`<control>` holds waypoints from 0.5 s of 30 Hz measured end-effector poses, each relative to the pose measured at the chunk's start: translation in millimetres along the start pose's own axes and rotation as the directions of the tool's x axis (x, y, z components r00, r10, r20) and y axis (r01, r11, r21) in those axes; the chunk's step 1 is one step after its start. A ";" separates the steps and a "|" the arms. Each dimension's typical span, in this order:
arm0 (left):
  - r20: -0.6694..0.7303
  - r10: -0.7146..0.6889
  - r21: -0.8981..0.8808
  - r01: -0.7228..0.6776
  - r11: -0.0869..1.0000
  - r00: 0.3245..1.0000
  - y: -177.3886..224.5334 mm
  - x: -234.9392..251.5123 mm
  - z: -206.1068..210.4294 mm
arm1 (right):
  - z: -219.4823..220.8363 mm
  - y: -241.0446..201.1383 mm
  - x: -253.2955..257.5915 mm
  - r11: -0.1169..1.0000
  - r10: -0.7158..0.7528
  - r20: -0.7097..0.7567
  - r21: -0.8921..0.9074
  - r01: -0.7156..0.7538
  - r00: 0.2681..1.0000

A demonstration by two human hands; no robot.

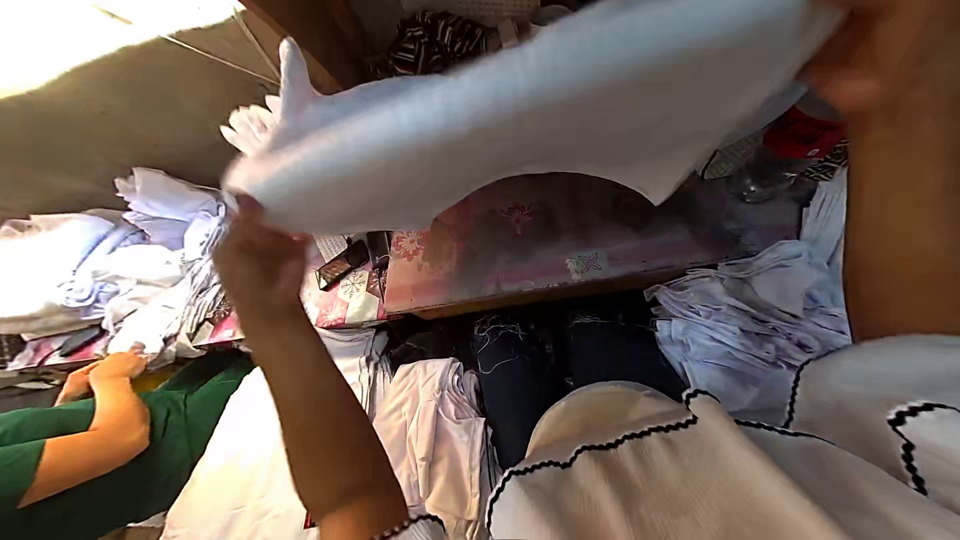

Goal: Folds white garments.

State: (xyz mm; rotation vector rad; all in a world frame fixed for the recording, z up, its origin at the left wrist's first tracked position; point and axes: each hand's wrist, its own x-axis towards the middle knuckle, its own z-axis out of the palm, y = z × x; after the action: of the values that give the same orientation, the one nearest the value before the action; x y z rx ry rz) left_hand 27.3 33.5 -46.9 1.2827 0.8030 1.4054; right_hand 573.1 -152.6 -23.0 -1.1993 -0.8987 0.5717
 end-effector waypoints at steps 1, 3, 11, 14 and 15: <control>-0.034 -0.068 0.046 0.070 0.997 0.997 -32.5 -25.6 -8.4 | -4.8 20.0 -22.7 0.993 0.050 -0.006 -0.104 -0.051 0.999; -0.154 -0.228 0.097 0.244 0.965 0.962 -119.1 -70.9 -27.8 | -18.9 82.0 -69.6 0.942 0.159 0.002 -0.300 -0.151 0.987; -0.567 -0.213 0.352 0.468 0.811 0.796 -250.9 -177.3 -14.2 | -31.9 228.5 -160.7 0.636 0.464 -0.126 -0.641 -0.429 0.877; -0.159 0.261 0.785 -0.039 0.619 0.952 -237.5 -167.6 47.2 | 48.2 187.2 -156.5 0.607 0.118 0.002 -0.792 -0.071 0.993; 0.024 0.286 0.793 -0.192 0.578 0.958 -240.4 -161.6 77.8 | 84.8 188.4 -161.5 0.677 0.028 0.119 -0.733 0.069 0.992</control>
State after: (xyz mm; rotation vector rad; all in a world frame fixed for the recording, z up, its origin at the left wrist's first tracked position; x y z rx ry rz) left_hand 145.6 -72.5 -301.3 2.0754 1.4819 1.3673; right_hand 428.8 -179.3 -240.3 -1.9003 -1.3139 0.2455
